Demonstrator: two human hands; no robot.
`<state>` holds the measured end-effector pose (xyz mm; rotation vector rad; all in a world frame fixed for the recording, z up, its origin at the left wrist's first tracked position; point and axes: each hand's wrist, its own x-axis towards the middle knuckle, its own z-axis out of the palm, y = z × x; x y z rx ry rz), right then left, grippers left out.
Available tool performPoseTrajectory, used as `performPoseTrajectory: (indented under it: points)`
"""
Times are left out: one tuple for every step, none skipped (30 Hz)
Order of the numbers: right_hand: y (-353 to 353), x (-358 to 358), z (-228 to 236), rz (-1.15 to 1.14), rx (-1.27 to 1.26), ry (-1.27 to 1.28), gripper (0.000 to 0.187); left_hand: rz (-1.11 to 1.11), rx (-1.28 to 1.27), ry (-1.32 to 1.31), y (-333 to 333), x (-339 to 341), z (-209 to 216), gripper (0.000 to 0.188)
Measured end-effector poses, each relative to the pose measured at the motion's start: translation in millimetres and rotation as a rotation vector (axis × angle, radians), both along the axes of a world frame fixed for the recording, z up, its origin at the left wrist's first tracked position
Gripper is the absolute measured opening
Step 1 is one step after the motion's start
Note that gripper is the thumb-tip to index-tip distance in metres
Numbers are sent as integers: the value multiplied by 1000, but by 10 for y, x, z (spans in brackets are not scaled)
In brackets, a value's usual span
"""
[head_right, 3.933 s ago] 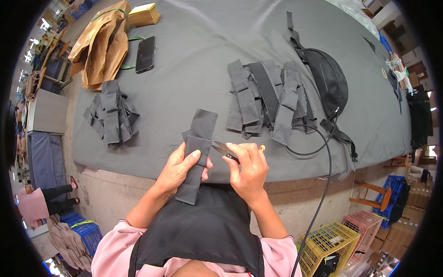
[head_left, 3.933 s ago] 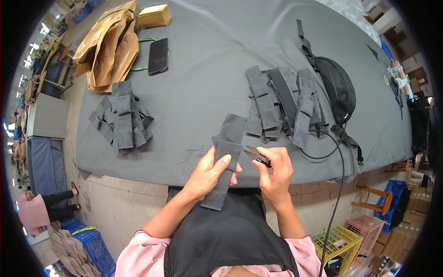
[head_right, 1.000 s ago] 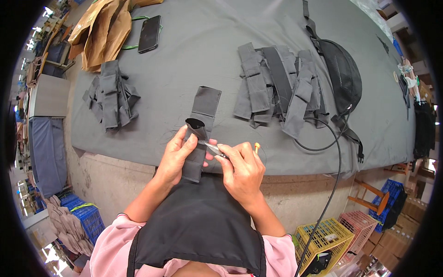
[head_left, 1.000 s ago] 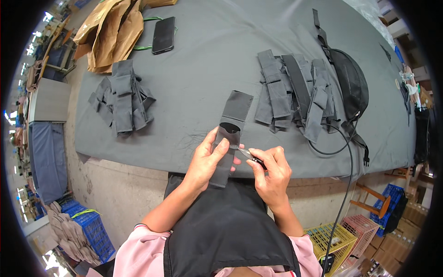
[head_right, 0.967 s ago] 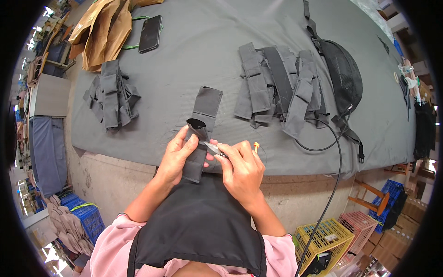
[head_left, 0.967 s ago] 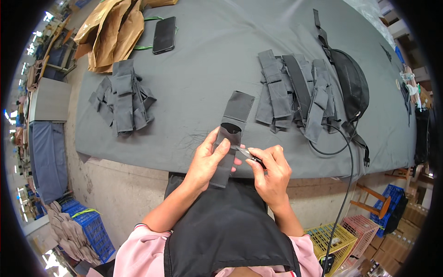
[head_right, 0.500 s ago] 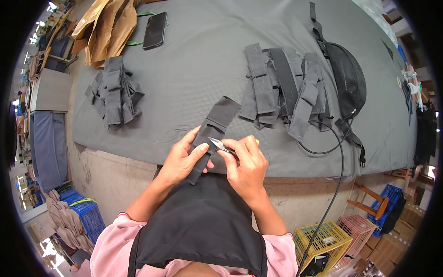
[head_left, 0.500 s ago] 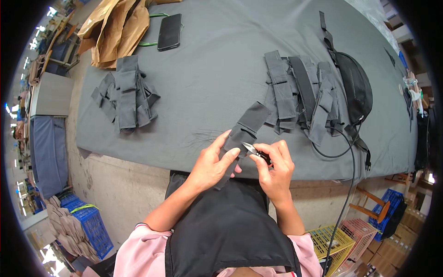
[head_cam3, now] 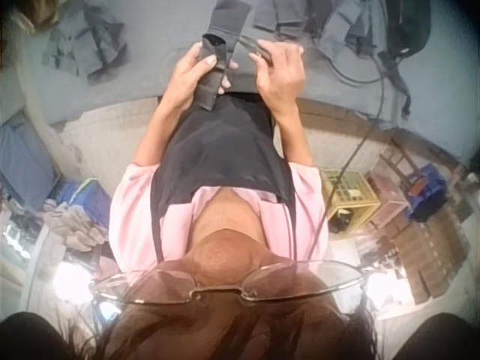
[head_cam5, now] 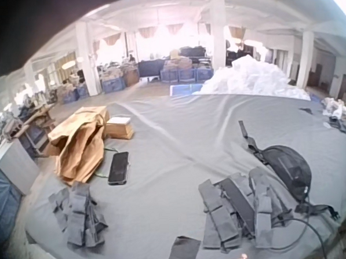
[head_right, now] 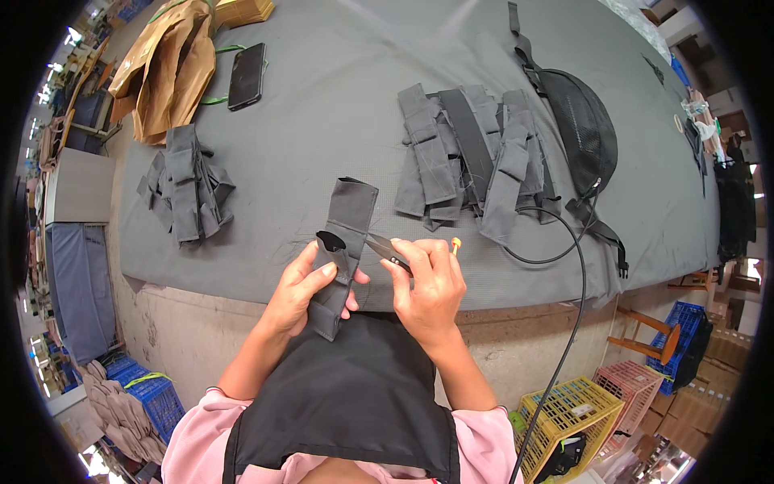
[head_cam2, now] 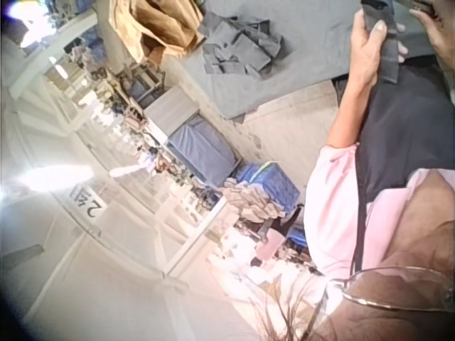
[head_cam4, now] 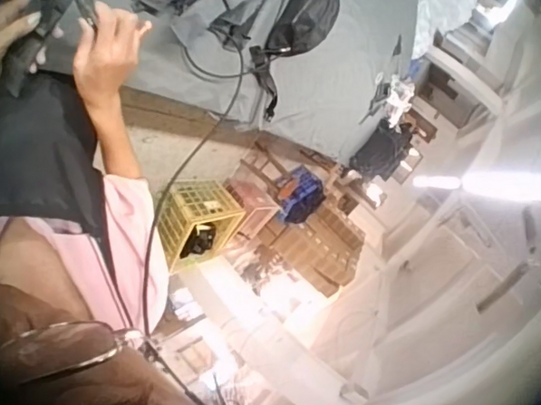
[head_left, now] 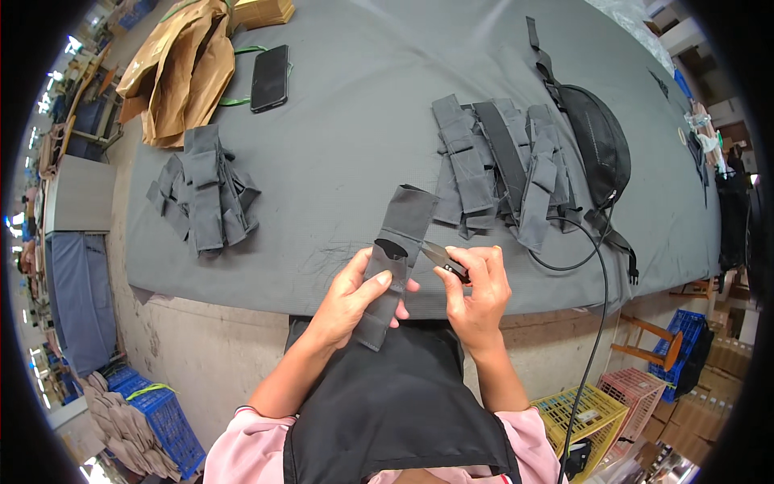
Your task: The person uses a pair of scissors to trim loose threads and excess material from the edges of several gray fabric straps. The person handles the straps one at a time, cutting along the seams and placing the finished pieces into a pile on the table.
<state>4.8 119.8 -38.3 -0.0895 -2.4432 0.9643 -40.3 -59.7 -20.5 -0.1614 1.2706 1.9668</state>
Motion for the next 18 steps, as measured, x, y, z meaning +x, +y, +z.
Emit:
performPoseTrajectory:
  points:
    - [-3,-6,-1,0,18,7,30,-8,20,-21,-4,4,7,34]
    - [-6,-12,-1,0,36,14,30,-16,40,-41,-9,7,13,35]
    - [-13,-14,-5,1,52,20,31,-23,57,-63,-17,12,15,36]
    - [-13,-25,-2,3,88,45,31,-23,47,-56,-17,16,15,36]
    - [-10,-40,6,5,125,69,31,-23,36,-49,-14,19,15,36]
    - [-10,-44,14,6,162,92,32,-23,26,-44,-10,24,13,36]
    - [-13,-41,21,5,174,93,32,-20,7,-20,-4,33,4,37]
    - [-17,-38,28,4,186,95,32,-16,-12,4,3,43,-8,37]
    - [-15,-39,31,3,200,97,32,-13,-30,30,13,45,-15,37]
    - [-11,-37,30,2,194,100,32,-15,-44,31,21,45,-9,37]
    - [-8,-34,29,1,188,104,32,-16,-57,32,29,44,1,38]
    - [-5,-28,28,-1,183,106,32,-19,-71,33,35,45,7,38]
    - [-2,-25,32,-6,172,112,31,-17,-70,37,38,48,3,38]
    - [-1,-24,40,-11,161,117,31,-15,-70,41,40,52,-5,38]
    - [-1,-25,42,-15,149,123,31,-12,-69,45,41,55,-10,38]
    - [-1,-25,41,-15,160,119,30,-8,-64,40,43,58,-8,37]
    - [-1,-25,40,-15,171,115,30,-3,-59,34,43,61,-1,36]
    - [4,-28,43,-16,184,113,30,0,-52,30,49,58,8,36]
